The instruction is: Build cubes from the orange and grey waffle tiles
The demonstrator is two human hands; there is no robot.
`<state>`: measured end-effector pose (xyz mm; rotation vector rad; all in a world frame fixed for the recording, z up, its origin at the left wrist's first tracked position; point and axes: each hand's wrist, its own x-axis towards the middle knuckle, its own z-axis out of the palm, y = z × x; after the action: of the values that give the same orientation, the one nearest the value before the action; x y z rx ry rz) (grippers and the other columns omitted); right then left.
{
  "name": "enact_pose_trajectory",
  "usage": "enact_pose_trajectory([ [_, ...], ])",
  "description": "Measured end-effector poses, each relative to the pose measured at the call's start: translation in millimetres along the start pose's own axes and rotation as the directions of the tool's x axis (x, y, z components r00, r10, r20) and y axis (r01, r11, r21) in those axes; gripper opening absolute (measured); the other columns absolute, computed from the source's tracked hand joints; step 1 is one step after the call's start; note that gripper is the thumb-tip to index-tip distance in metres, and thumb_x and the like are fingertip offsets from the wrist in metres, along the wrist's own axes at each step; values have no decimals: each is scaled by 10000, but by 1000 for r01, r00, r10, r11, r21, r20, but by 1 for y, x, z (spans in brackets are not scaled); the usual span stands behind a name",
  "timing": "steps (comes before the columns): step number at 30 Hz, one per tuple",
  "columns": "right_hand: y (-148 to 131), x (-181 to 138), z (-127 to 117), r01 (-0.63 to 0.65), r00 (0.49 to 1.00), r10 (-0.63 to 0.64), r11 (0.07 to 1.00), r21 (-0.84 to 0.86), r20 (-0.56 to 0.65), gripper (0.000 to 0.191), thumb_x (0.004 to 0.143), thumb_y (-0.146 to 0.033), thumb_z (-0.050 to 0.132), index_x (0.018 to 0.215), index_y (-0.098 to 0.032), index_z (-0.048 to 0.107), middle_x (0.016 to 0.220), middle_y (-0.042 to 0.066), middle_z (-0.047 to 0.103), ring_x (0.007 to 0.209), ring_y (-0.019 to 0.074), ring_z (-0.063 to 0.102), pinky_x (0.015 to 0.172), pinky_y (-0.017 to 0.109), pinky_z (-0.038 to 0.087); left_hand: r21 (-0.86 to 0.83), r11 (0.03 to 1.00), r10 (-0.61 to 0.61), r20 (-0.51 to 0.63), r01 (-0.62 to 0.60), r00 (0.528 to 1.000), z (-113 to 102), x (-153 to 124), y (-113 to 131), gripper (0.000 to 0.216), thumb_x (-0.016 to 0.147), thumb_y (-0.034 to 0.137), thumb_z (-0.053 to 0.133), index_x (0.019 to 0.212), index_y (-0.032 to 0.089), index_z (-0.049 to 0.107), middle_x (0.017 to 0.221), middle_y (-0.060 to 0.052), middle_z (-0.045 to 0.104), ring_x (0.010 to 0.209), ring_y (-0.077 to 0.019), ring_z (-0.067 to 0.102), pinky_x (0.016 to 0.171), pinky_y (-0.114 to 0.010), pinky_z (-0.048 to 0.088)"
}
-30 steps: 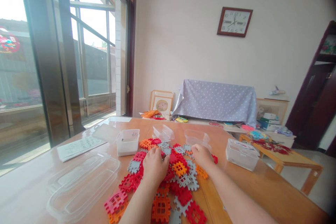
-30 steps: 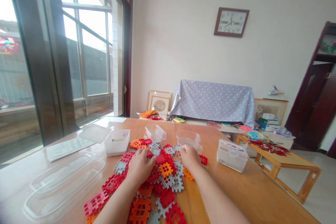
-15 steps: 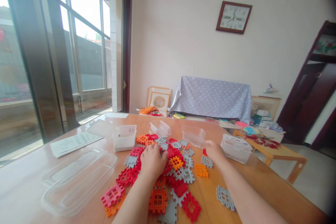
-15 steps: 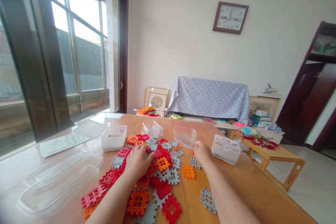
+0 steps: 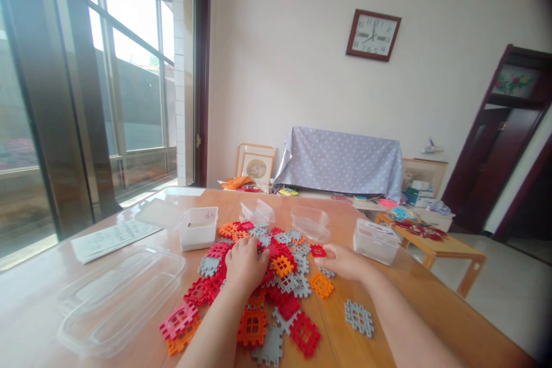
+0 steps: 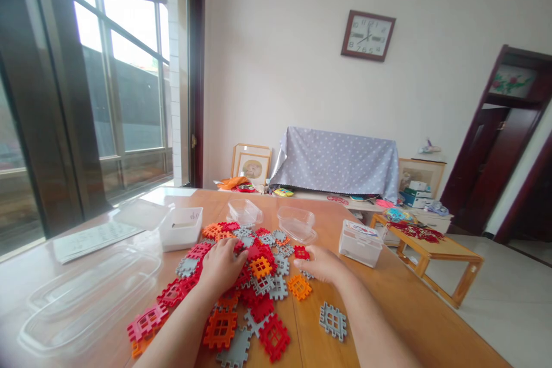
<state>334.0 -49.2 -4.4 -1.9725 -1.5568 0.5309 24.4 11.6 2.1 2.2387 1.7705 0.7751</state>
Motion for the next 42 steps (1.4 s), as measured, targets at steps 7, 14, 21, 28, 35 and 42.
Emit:
enact_pose_trajectory([
  [7, -6, -19, 12, 15, 991, 18, 971, -240, 134, 934, 516, -470, 874, 1378, -246, 591, 1419, 119, 582, 1287, 354, 537, 1069, 408, 410, -24, 997, 77, 32, -76, 997, -7, -9, 7, 682, 828, 676, 494, 1361, 255, 555, 1517, -128, 468, 1445, -384, 319, 1163, -654, 133],
  [14, 1, -11, 23, 8, 989, 27, 971, -237, 143, 1016, 586, -595, 809, 1475, -230, 478, 1362, 159, 575, 1265, 357, 548, 1024, 415, 442, -37, 954, 293, 317, -297, 902, -9, -24, 12, 1122, 544, 793, 670, 1519, 315, 387, 1638, -80, 282, 1525, -411, 88, 1181, -678, -14],
  [21, -2, -15, 32, -112, 991, 120, 986, -126, 58, 975, 498, -449, 842, 1379, -157, 545, 1353, 173, 567, 1198, 336, 592, 956, 371, 481, -2, 953, 298, 168, -302, 940, -7, -18, 12, 589, 648, 565, 698, 1145, 253, 650, 1247, -111, 657, 1286, -366, 490, 1105, -587, 313],
  [28, -11, -21, 41, -115, 993, 115, 993, 35, 13, 311, 545, -338, 755, 781, -204, 604, 736, 7, 690, 771, 232, 658, 659, 284, 470, -114, 956, 284, 119, -271, 951, -2, -14, 12, 448, 733, 339, 610, 1175, 280, 579, 1192, -69, 679, 1142, -309, 578, 1002, -490, 425],
  [35, -23, -25, 49, -245, 969, 247, 966, 86, -14, 238, 589, -252, 619, 798, -247, 505, 541, -55, 554, 522, 171, 563, 440, 234, 336, -274, 936, 249, 76, -220, 965, 1, -8, 9, 587, 783, 252, 571, 1363, 285, 485, 1288, -69, 648, 1203, -286, 573, 1022, -408, 430],
  [42, -93, -16, 32, -120, 981, 174, 886, 448, -81, 503, 733, -426, 707, 1167, -214, 567, 1022, 92, 735, 941, 240, 709, 696, 302, 562, -526, 850, 28, -16, -32, 999, -3, 6, 4, 626, 851, 405, 584, 1433, 246, 417, 1383, -77, 606, 1250, -245, 564, 1002, -325, 443],
])
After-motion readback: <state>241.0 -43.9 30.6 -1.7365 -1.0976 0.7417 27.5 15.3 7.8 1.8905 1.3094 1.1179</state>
